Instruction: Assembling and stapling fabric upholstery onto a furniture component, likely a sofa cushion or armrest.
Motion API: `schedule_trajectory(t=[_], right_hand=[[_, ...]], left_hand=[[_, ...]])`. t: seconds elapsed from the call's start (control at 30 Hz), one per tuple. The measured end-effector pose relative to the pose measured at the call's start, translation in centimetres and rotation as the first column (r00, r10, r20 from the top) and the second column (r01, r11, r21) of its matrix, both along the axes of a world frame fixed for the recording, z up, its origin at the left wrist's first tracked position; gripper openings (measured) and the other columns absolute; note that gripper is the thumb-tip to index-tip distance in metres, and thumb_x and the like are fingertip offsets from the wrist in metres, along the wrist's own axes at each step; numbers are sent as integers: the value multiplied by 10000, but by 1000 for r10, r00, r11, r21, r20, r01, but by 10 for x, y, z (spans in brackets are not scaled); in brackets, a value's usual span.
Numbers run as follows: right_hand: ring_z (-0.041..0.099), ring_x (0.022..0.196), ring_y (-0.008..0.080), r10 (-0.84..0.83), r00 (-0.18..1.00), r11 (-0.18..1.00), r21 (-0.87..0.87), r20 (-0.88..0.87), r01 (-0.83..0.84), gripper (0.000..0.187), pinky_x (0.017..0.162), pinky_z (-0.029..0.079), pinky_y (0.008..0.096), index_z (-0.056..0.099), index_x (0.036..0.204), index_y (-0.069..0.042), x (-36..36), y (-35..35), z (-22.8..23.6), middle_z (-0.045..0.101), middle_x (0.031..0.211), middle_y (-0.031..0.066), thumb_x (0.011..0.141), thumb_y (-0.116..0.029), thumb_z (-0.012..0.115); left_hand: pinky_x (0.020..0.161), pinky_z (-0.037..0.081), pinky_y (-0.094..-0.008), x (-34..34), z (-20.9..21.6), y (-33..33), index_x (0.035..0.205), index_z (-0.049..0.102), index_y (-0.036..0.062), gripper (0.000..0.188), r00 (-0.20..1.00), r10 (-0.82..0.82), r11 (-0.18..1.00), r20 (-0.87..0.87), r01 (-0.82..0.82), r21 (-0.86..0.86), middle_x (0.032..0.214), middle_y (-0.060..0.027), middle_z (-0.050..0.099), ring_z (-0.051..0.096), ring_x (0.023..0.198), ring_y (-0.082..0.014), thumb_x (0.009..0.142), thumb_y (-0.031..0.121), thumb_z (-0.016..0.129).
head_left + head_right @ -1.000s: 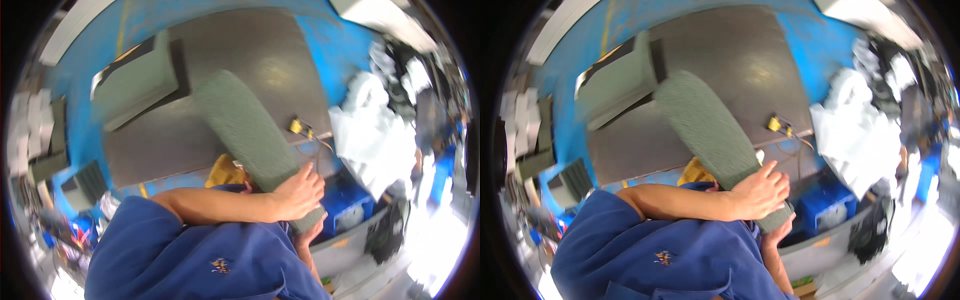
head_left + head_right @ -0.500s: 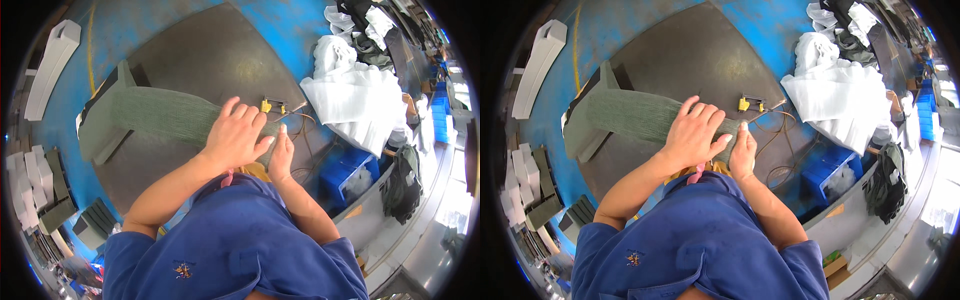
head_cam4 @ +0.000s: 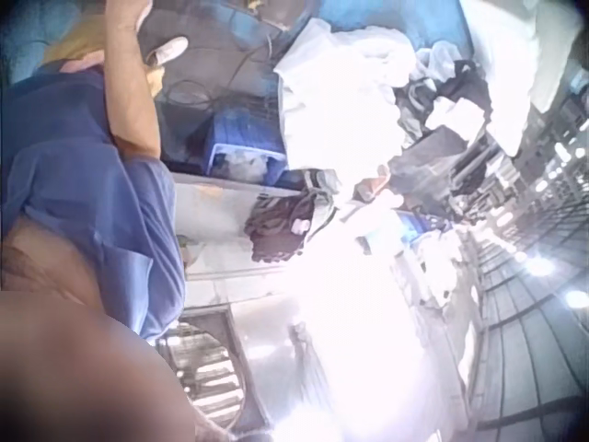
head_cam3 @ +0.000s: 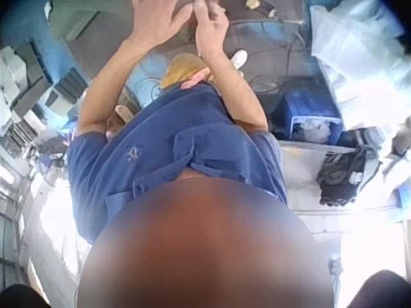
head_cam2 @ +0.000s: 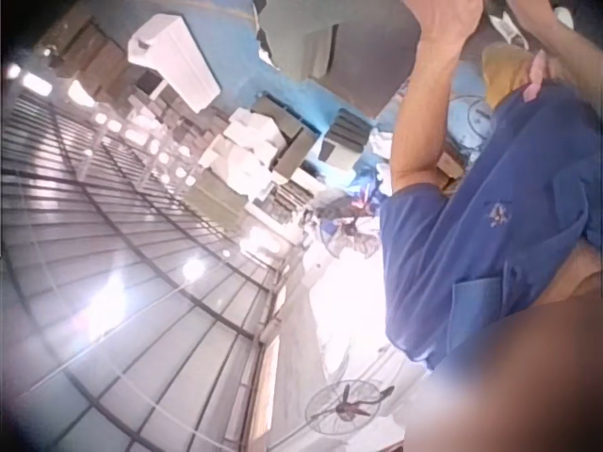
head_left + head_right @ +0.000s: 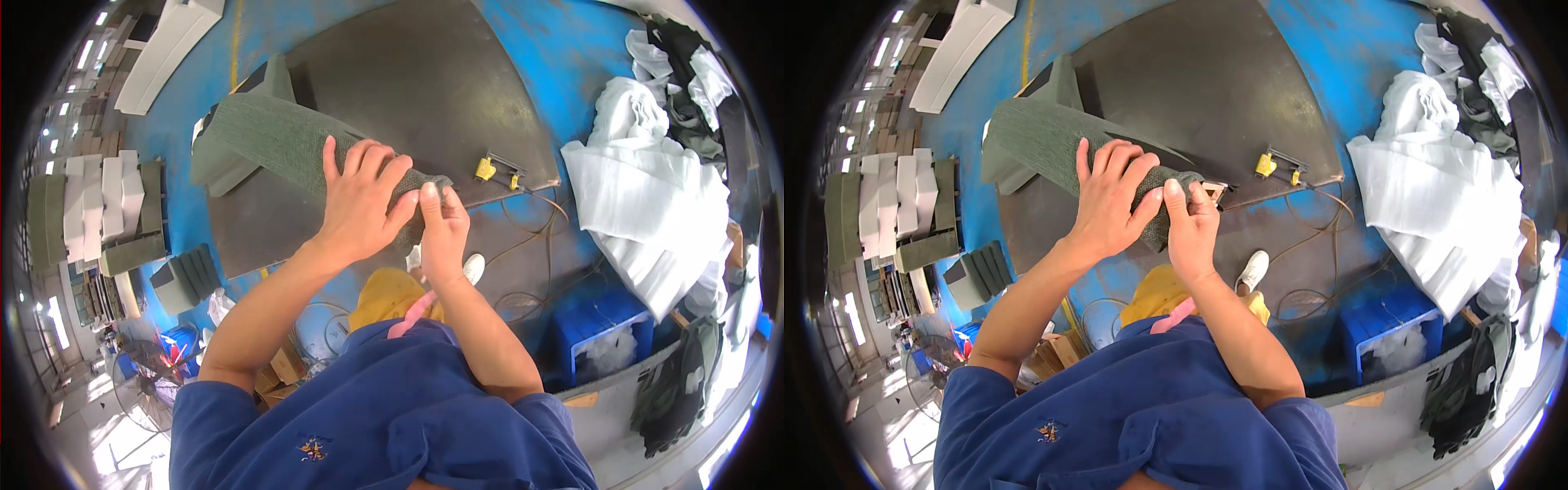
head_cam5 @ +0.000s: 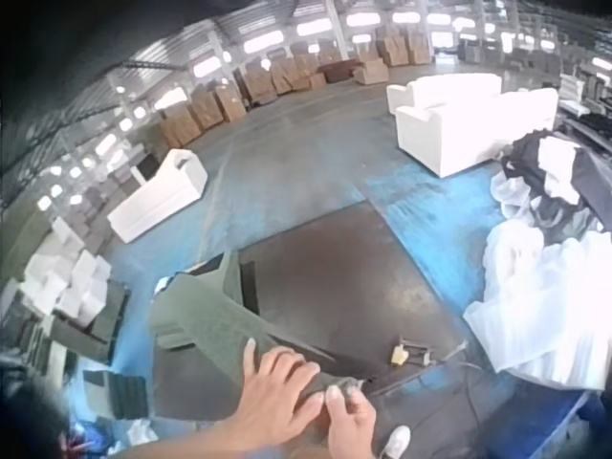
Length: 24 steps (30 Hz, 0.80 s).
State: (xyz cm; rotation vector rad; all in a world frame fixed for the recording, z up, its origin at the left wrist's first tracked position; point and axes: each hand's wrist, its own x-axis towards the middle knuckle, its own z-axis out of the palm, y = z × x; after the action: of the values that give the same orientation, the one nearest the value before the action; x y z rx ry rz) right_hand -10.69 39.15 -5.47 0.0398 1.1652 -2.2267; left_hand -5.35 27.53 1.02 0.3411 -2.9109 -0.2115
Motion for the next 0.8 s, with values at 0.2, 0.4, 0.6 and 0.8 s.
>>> schedule_trajectory(t=[0.2,0.4,0.6,0.8], right_hand=[[497,815,16,-21,999,999,-39,31,22,162,720,433,205,623,895,-47,2,24,-1,608,887,-61,1038,-123,625],[510,827,30,-25,998,998,-54,64,28,160,751,442,211,634,958,-60,16,4,-26,615,924,-54,1066,-163,579],[513,844,34,-174,976,981,112,135,159,260,755,442,228,635,981,-63,18,-12,6,619,925,-47,1097,-260,511],[495,789,34,-202,937,953,165,-284,255,294,686,431,228,601,932,-66,17,-12,-37,602,874,-42,1115,-257,472]], left_hand=[[1136,176,-670,0,1,8,1075,684,128,339,998,32,997,-46,-29,67,1077,-43,612,546,1143,-278,925,429,645],[1138,199,-650,5,-4,-4,1023,696,147,320,991,-26,997,-133,36,74,1032,-28,616,564,1109,-252,868,428,699],[1126,238,-650,-4,-13,-6,995,728,155,294,972,-31,995,-232,51,82,1016,-36,624,584,1087,-255,836,403,718],[1134,263,-618,-11,-5,-8,969,742,155,248,974,-55,985,-220,89,148,985,-46,646,591,1047,-257,871,380,705]])
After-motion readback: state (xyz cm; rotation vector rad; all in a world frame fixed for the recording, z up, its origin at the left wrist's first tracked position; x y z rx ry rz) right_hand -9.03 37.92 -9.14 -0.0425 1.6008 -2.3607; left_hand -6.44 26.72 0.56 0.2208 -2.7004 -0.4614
